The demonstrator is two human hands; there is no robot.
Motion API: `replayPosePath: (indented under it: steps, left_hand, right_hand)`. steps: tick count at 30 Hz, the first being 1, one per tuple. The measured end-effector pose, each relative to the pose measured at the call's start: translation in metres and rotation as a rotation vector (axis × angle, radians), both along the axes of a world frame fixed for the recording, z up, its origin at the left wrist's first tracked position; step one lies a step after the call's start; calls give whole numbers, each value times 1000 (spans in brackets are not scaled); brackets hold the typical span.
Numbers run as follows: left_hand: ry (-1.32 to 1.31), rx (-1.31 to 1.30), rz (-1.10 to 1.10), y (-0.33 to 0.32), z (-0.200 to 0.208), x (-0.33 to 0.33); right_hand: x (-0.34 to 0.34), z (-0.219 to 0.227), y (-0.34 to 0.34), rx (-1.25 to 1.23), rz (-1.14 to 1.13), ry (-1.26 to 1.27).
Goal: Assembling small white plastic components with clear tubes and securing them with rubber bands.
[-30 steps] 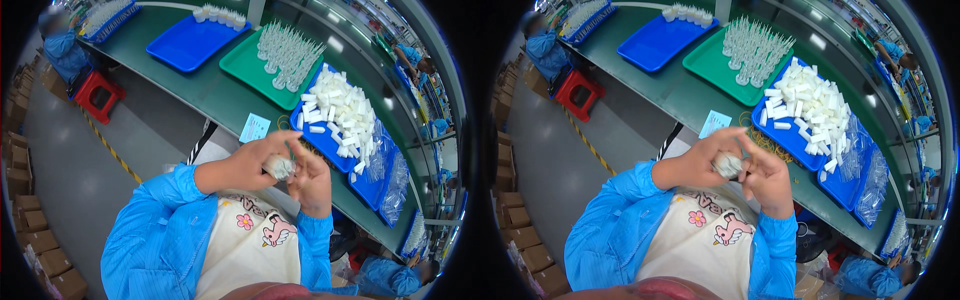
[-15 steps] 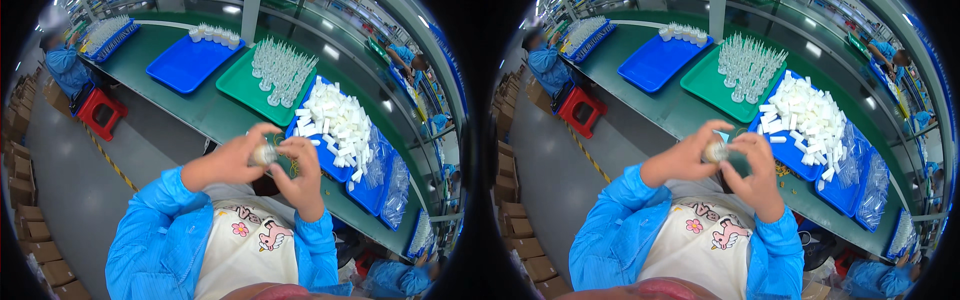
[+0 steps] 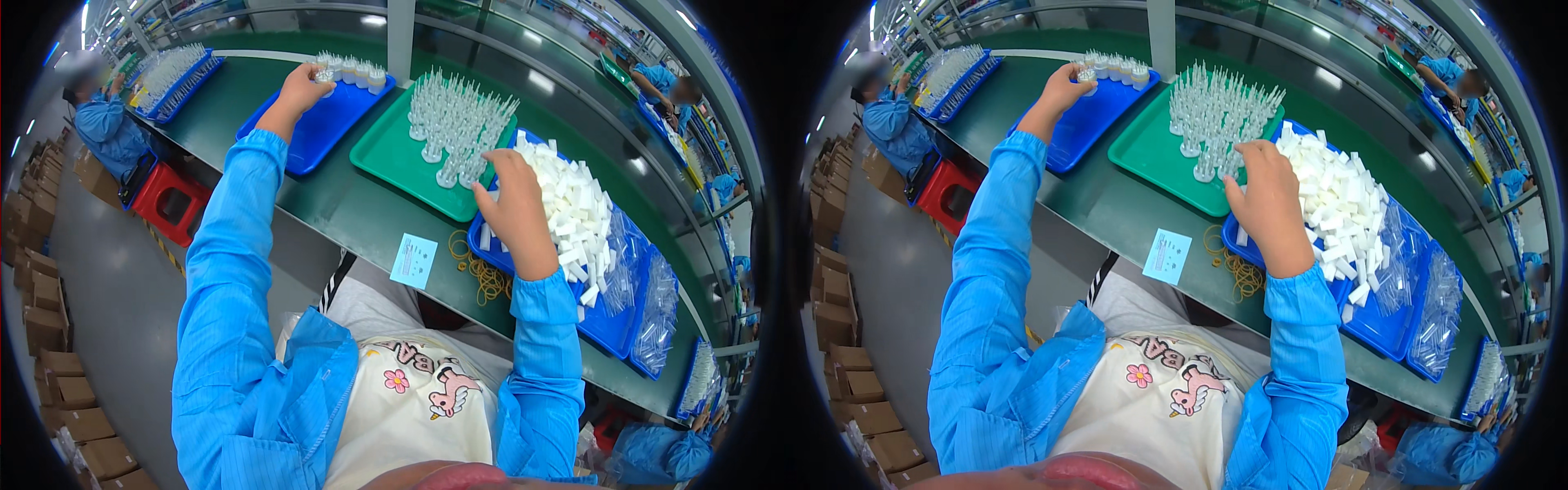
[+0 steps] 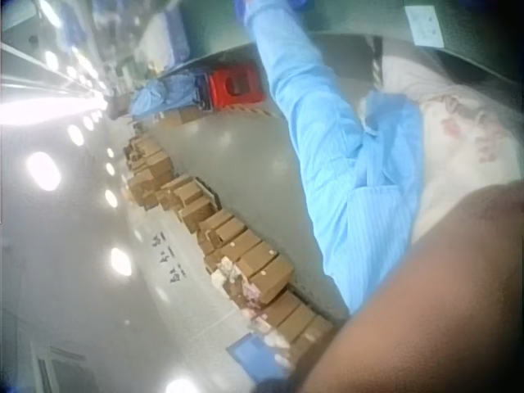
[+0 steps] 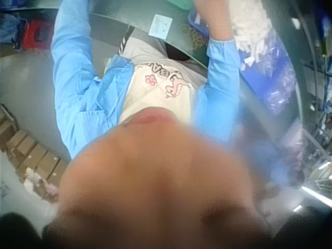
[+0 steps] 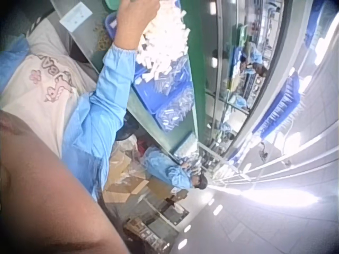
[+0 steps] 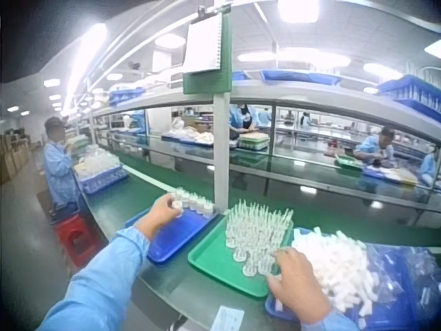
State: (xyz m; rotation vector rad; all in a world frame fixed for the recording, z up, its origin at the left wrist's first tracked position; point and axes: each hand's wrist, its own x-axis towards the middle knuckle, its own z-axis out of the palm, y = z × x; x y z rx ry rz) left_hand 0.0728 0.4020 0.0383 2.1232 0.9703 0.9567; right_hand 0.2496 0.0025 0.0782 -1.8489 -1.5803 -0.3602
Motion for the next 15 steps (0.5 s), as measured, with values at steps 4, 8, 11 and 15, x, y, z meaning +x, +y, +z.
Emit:
replayPosePath:
  steps: [4,8,11,15]
  left_hand:
    - [252,108,207,20,0,15]
    - [320,354,311,33,-11,14]
    - [265,158,247,31,-13,19]
    - [285,204,349,9,-1,36]
  right_hand:
    - [5,-20,14,5,-18,16]
    - [-1,-21,17,81,28,88]
    - [-1,-25,17,-31,-23,182]
    - [12,-39,6,10,-50,117]
